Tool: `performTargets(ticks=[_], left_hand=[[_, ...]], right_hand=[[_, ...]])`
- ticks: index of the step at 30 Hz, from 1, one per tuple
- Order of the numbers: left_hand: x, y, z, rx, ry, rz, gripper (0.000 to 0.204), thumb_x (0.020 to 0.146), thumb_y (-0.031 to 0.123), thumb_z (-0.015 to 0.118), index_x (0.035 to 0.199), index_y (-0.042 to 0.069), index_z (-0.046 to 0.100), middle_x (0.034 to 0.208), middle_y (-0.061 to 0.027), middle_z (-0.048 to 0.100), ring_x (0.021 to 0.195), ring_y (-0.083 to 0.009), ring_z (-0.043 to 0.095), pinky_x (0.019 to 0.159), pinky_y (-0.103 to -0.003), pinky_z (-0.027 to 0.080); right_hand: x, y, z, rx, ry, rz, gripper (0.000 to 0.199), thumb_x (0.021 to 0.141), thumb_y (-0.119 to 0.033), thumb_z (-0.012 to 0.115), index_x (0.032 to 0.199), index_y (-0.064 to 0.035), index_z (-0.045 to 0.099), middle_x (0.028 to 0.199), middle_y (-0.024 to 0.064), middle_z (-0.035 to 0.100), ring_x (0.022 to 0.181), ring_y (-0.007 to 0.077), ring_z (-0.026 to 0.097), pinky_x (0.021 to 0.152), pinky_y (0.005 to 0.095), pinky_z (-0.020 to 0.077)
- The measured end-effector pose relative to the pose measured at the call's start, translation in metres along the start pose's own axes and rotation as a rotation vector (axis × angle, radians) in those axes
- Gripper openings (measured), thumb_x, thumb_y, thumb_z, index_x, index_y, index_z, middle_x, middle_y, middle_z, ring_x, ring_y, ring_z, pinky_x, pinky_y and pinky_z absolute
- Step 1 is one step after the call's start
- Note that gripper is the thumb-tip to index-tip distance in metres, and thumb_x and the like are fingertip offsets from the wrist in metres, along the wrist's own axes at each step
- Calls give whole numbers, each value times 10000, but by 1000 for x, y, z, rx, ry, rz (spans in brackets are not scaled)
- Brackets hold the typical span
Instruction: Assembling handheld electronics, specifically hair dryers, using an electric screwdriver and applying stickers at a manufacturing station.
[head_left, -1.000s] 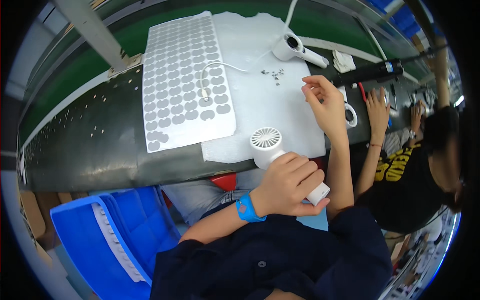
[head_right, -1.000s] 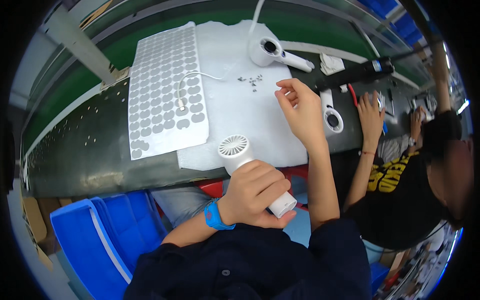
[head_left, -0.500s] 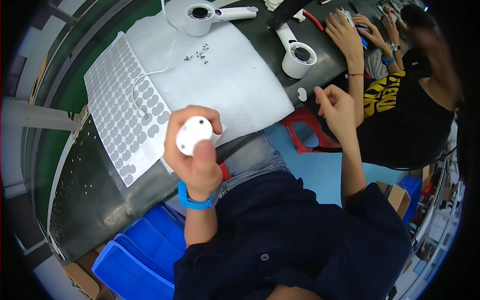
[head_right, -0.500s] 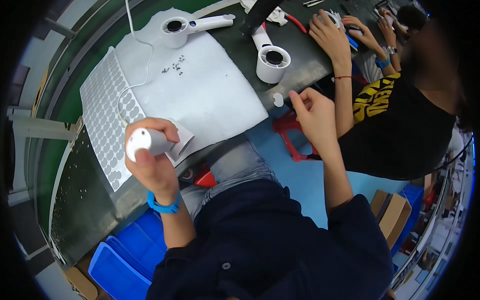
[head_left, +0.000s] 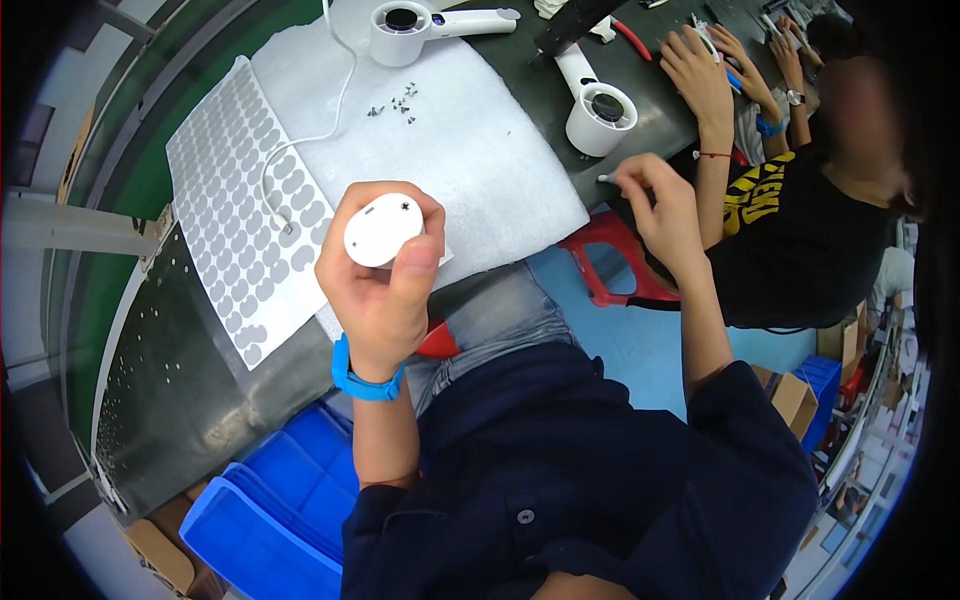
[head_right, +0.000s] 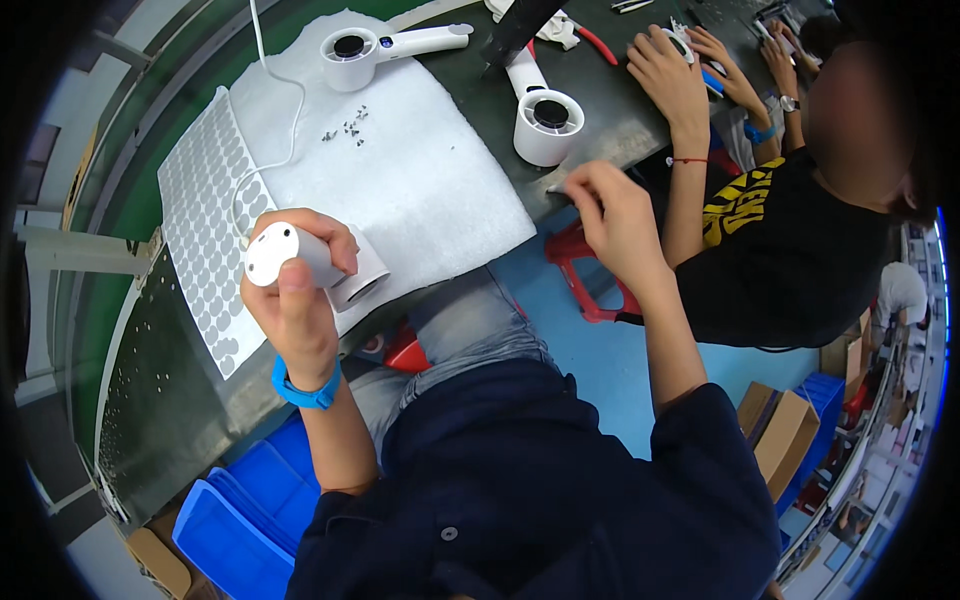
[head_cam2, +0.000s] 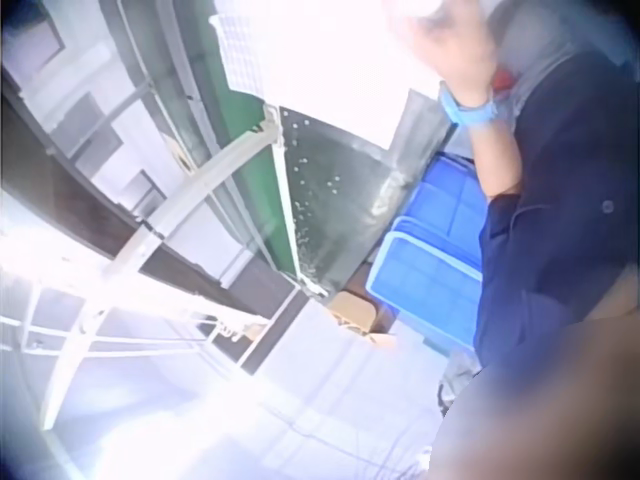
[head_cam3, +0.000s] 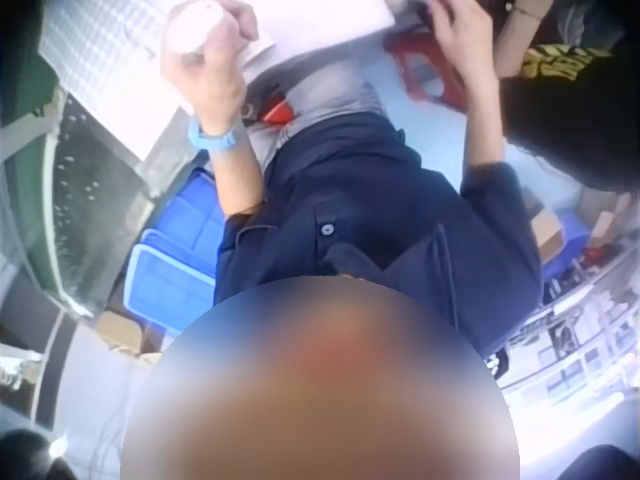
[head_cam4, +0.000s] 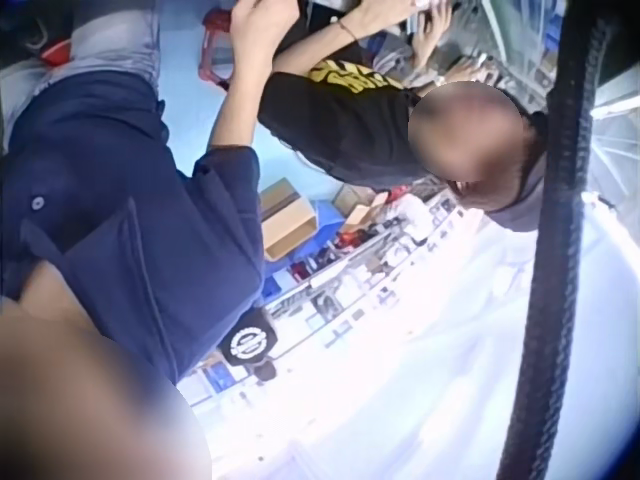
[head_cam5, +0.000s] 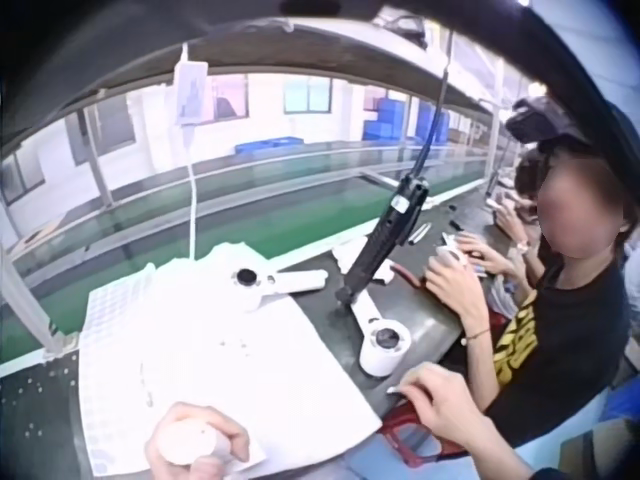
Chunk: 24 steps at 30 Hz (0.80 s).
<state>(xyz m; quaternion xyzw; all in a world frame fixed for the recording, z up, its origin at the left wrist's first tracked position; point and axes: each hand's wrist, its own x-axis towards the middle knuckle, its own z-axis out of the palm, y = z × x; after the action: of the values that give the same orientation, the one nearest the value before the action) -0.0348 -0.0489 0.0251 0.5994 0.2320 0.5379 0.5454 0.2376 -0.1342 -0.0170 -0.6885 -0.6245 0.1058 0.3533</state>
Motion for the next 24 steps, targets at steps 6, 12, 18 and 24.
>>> performTargets(ticks=[6, 12, 18, 24], left_hand=[[-4, -2, -2, 33, -22, 1, 250, 778, 163, 698, 904, 10, 547, 774, -18, 570, 704, -71, 515, 639, -197, 417], [-5, 9, 3, 71, -36, -38, 228, 779, 118, 662, 918, -13, 538, 749, -54, 572, 669, -84, 507, 601, -210, 411], [-3, 3, 5, 89, -16, 55, 286, 742, 13, 665, 954, 17, 473, 761, -44, 579, 683, -75, 520, 613, -210, 429], [-3, 1, 5, 67, -16, 30, 341, 759, -16, 653, 991, 43, 410, 767, -42, 574, 706, -69, 528, 627, -209, 437]], right_hand=[[17, -51, 11, 703, 135, 137, 66, 938, -39, 435, 895, 8, 453, 979, 199, 622, 742, 167, 619, 662, 248, 501], [41, -100, 23, 1004, -51, -7, 75, 940, -50, 411, 887, 0, 427, 963, 246, 593, 733, 193, 608, 645, 268, 495], [54, -115, 28, 1130, -144, -46, 62, 921, -57, 450, 878, -19, 427, 906, 187, 568, 694, 158, 553, 619, 268, 456], [51, -114, 29, 1097, -164, -26, 109, 898, -74, 522, 942, 26, 530, 970, 143, 555, 769, 140, 530, 680, 268, 426]])
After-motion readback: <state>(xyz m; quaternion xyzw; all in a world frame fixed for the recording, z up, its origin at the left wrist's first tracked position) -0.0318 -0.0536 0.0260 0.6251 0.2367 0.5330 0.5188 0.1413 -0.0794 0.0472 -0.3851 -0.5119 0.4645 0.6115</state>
